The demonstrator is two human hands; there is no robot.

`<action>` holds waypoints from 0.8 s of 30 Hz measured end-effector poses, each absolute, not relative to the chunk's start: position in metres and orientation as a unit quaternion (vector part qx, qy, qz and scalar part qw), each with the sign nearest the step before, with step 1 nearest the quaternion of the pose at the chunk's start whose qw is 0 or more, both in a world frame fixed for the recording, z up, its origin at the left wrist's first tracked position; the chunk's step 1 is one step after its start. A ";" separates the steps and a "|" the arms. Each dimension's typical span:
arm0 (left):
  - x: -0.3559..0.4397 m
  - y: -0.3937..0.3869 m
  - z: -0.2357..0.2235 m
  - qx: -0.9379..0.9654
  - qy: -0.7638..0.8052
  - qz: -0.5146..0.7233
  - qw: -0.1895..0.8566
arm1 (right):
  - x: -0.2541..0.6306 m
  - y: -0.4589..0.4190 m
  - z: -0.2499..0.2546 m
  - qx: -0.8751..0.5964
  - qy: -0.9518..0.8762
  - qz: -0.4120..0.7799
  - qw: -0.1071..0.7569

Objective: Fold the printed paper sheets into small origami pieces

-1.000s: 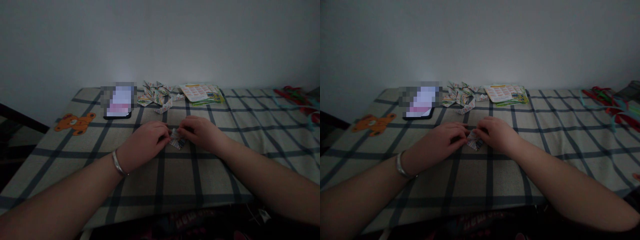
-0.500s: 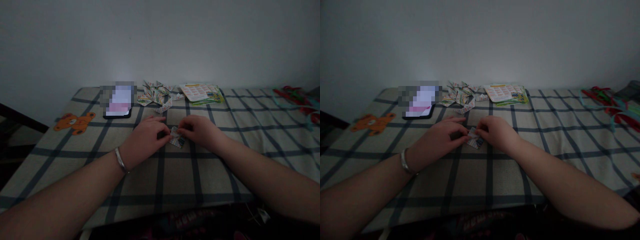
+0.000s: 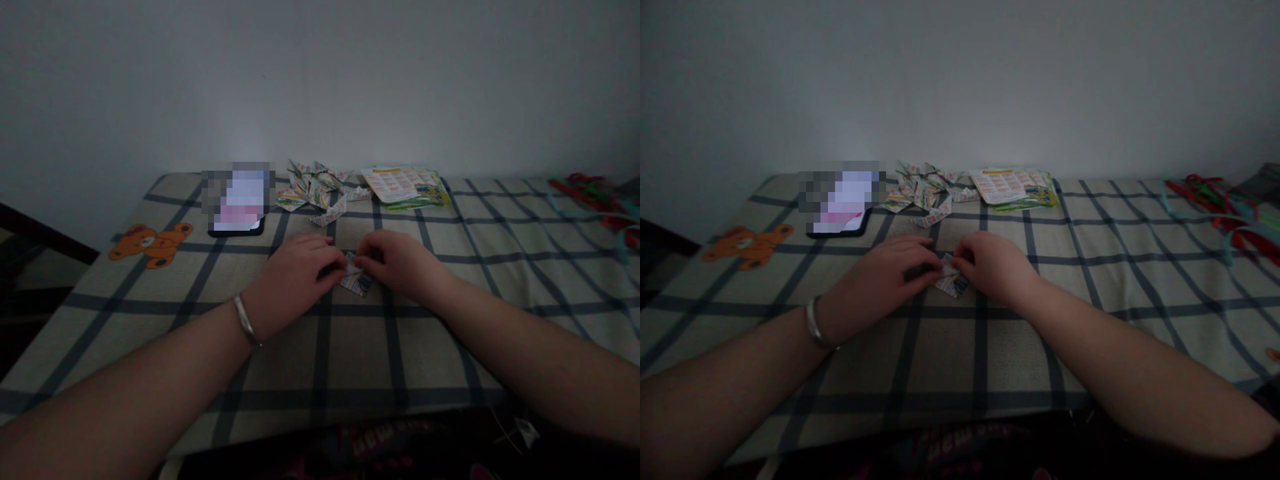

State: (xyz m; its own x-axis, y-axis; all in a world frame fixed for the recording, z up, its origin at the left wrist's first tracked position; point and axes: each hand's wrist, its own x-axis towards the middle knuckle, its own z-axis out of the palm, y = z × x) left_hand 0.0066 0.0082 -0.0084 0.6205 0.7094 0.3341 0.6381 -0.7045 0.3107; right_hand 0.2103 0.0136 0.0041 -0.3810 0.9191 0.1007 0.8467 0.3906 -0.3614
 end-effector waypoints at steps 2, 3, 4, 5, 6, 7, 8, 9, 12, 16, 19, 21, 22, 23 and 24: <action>0.005 0.009 -0.010 0.910 0.351 0.213 0.062 | 0.210 0.013 0.004 -0.538 -0.822 0.121 0.139; 0.005 0.009 -0.010 0.915 0.341 0.211 0.052 | 0.210 0.013 0.004 -0.539 -0.823 0.120 0.136; 0.004 0.008 -0.010 0.919 0.333 0.208 0.043 | 0.209 0.013 0.004 -0.539 -0.823 0.118 0.134; 0.004 0.008 -0.010 0.922 0.326 0.206 0.036 | 0.209 0.013 0.005 -0.538 -0.824 0.116 0.134; 0.004 0.008 -0.009 0.924 0.321 0.203 0.031 | 0.209 0.013 0.005 -0.537 -0.825 0.114 0.134; 0.005 0.008 -0.008 0.926 0.319 0.200 0.029 | 0.209 0.013 0.005 -0.537 -0.825 0.113 0.135; 0.005 0.007 -0.008 0.927 0.317 0.198 0.027 | 0.209 0.013 0.005 -0.537 -0.825 0.112 0.136; 0.005 0.007 -0.007 0.928 0.315 0.197 0.023 | 0.210 0.013 0.005 -0.537 -0.825 0.111 0.137; 0.006 0.006 -0.004 0.934 0.297 0.199 0.003 | 0.210 0.014 0.003 -0.535 -0.826 0.111 0.140; 0.005 0.005 -0.002 0.941 0.281 0.187 -0.020 | 0.211 0.015 0.001 -0.531 -0.827 0.117 0.144; 0.005 0.004 -0.001 0.944 0.289 0.158 -0.032 | 0.212 0.015 0.000 -0.521 -0.832 0.113 0.154; 0.005 0.003 0.000 0.945 0.289 0.145 -0.040 | 0.214 0.014 0.001 -0.508 -0.839 0.107 0.163; 0.005 0.003 0.000 0.946 0.287 0.143 -0.043 | 0.216 0.013 0.002 -0.500 -0.843 0.104 0.167; 0.005 0.003 0.000 0.947 0.285 0.140 -0.044 | 0.217 0.013 0.003 -0.490 -0.849 0.102 0.169; 0.005 0.002 0.000 0.947 0.285 0.138 -0.045 | 0.219 0.012 0.004 -0.479 -0.855 0.100 0.169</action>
State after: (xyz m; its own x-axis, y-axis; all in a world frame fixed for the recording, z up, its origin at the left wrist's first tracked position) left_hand 0.0054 0.0025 0.0002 0.7992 0.5280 0.2870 0.5529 -0.8332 -0.0066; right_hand 0.2193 0.0119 0.0038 -0.4835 0.8538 0.1931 0.7864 0.5205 -0.3327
